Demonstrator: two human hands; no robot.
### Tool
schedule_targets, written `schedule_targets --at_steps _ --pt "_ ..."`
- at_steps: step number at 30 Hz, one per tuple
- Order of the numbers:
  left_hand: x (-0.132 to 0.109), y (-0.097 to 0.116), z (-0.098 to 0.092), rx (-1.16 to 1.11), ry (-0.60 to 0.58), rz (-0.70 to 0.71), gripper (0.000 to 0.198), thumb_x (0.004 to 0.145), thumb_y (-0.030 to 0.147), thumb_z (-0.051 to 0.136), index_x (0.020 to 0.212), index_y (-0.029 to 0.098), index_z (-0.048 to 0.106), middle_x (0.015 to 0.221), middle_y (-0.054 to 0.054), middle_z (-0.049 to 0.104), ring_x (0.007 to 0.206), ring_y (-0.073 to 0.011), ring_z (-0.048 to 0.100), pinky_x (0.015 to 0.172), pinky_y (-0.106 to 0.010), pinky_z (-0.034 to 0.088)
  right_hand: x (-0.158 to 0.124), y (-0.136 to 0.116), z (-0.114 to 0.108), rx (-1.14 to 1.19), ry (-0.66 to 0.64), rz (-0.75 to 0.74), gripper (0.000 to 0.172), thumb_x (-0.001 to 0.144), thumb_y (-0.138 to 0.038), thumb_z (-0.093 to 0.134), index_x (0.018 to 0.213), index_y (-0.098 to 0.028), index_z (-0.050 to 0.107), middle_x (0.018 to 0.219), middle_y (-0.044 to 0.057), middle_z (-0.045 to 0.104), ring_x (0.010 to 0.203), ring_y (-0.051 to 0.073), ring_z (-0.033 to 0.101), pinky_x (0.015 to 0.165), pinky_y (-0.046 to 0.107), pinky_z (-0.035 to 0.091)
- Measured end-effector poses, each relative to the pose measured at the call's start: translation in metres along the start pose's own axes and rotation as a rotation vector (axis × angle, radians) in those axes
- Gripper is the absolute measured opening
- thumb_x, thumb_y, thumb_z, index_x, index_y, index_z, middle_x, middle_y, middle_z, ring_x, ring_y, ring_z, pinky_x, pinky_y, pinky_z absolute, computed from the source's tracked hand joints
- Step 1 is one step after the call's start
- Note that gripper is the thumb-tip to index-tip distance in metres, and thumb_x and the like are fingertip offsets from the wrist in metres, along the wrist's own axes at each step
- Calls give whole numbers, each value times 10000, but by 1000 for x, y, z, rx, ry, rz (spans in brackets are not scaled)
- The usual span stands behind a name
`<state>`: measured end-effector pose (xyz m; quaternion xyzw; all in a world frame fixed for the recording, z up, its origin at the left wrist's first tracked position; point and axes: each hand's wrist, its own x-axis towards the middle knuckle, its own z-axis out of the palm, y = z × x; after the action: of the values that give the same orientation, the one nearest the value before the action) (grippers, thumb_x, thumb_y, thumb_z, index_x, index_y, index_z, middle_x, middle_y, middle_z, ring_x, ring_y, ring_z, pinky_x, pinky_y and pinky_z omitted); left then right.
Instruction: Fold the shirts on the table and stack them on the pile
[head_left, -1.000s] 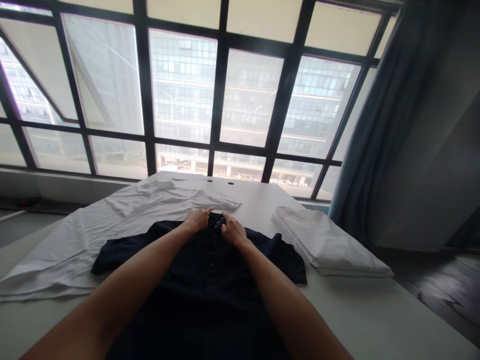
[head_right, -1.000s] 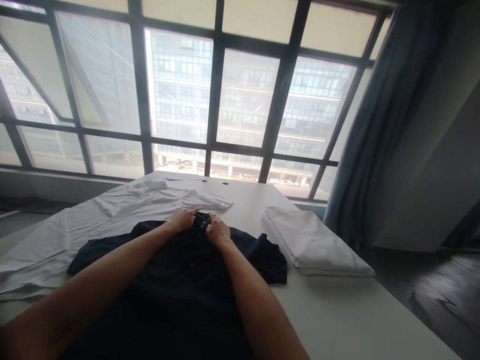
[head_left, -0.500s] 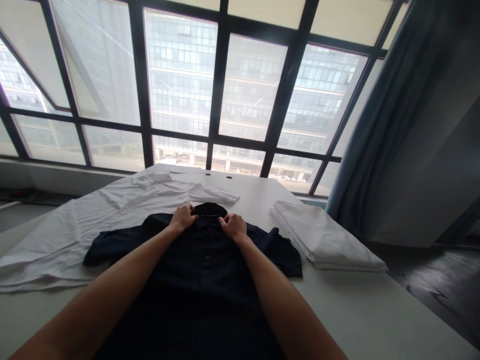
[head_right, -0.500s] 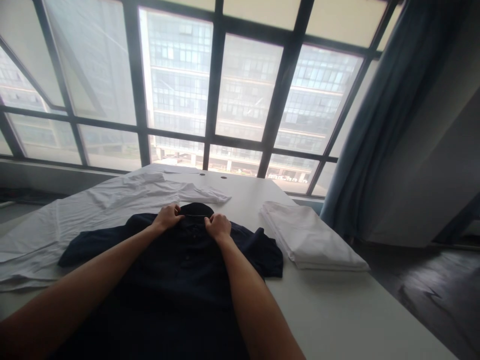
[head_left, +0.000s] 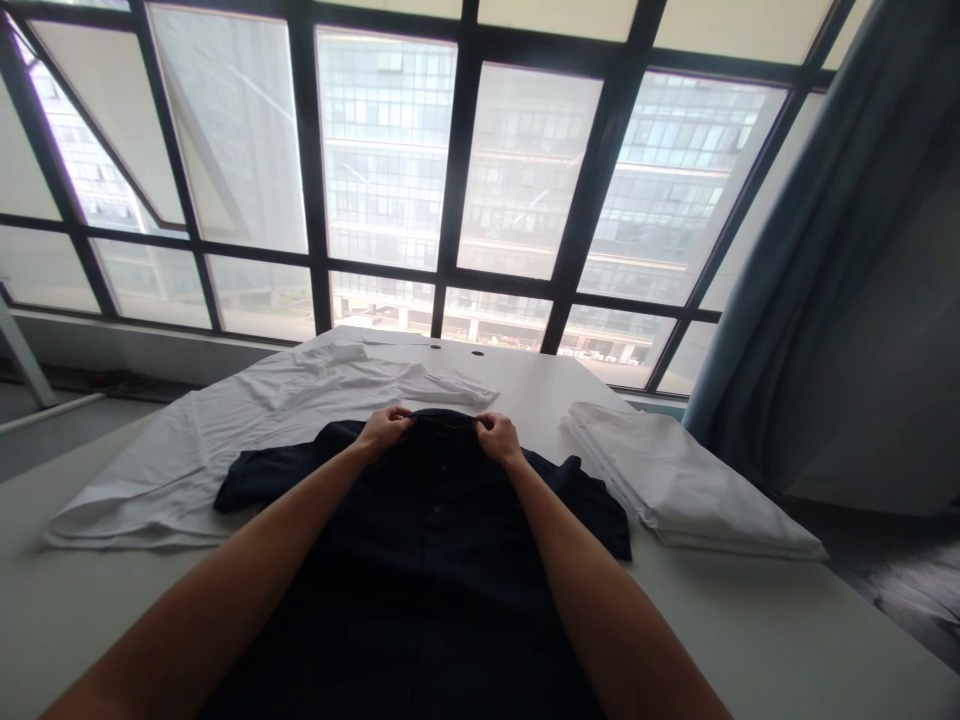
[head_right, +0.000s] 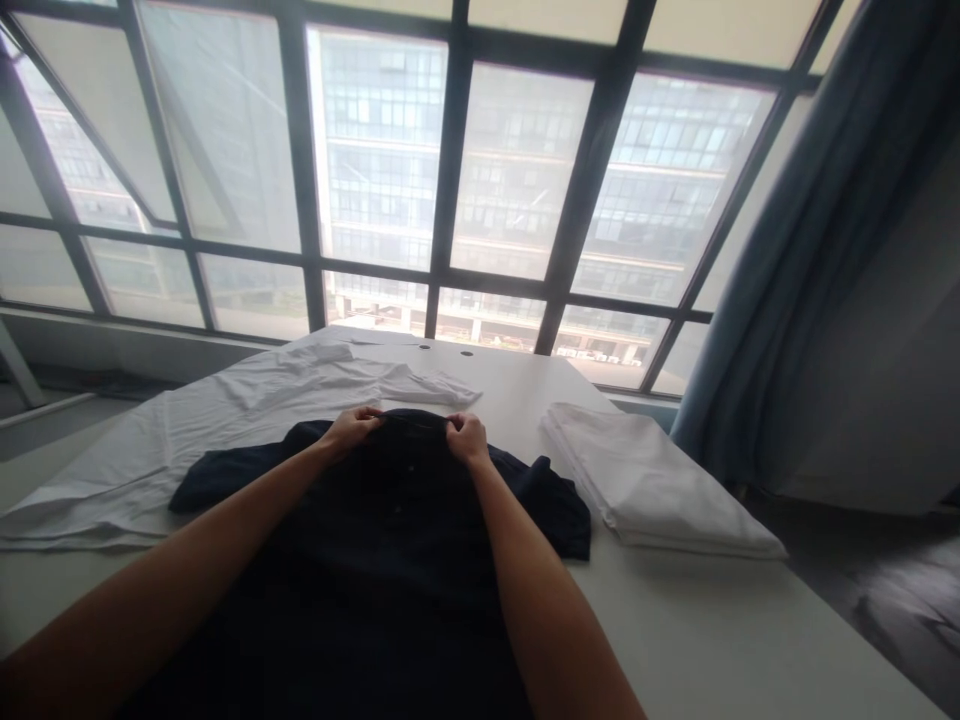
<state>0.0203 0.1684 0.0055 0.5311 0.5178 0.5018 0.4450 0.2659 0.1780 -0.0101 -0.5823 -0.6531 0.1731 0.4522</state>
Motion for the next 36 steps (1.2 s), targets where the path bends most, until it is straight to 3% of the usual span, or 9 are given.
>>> schedule_targets --at_steps 9,16,21,25,28,30,33,36 --pt "1 0 -21 -69 -219 -20 471 467 384 914 826 136 735 804 -52 731 761 -203 672 640 -270 520 3 8 -6 115 -117 -23 248 749 -352 622 845 -165 755 729 30 724 690 180 636 644 268 496" --pt "-3 2 -32 71 -457 -67 297 689 424 781 730 141 702 759 -55 704 774 -204 664 670 -269 528 1 10 -21 157 -225 22 222 703 -345 622 725 -151 726 555 -9 607 551 137 528 560 250 418" --pt "-4 1 -26 -40 -387 -116 242 831 371 648 750 148 697 767 -59 694 744 -177 671 676 -256 544 -8 4 -29 439 -401 144 203 682 -358 623 636 -160 625 565 -21 566 570 131 515 594 246 414" --pt "-7 3 -22 -227 -434 -132 169 817 309 706 852 144 718 803 -56 698 691 -148 657 651 -242 545 -11 0 -29 695 -427 267 188 723 -335 547 685 -165 615 667 32 641 656 183 588 654 291 473" --pt "-8 7 -23 -317 -417 -135 323 771 212 766 1080 147 698 869 -61 706 742 -158 673 685 -258 556 -9 1 -27 739 -353 277 197 741 -318 548 768 -153 653 734 54 677 704 193 613 663 294 490" --pt "-7 8 -23 -376 -357 -121 422 777 139 747 1188 156 653 876 -49 703 773 -151 676 727 -263 558 -6 5 -25 649 -267 256 208 746 -317 596 820 -143 682 755 47 687 720 179 619 669 277 492" --pt "-6 9 -21 -436 -278 -67 453 803 86 687 1244 162 617 866 -37 690 808 -144 674 798 -277 557 0 12 -22 510 -159 245 197 742 -319 673 801 -134 704 729 27 683 693 148 605 657 251 489" --pt "-5 6 -16 -439 -235 1 477 813 82 647 1276 184 593 874 -28 674 811 -133 668 819 -279 557 3 16 -18 514 -154 265 154 737 -284 713 739 -131 695 661 10 659 603 118 572 595 233 481"
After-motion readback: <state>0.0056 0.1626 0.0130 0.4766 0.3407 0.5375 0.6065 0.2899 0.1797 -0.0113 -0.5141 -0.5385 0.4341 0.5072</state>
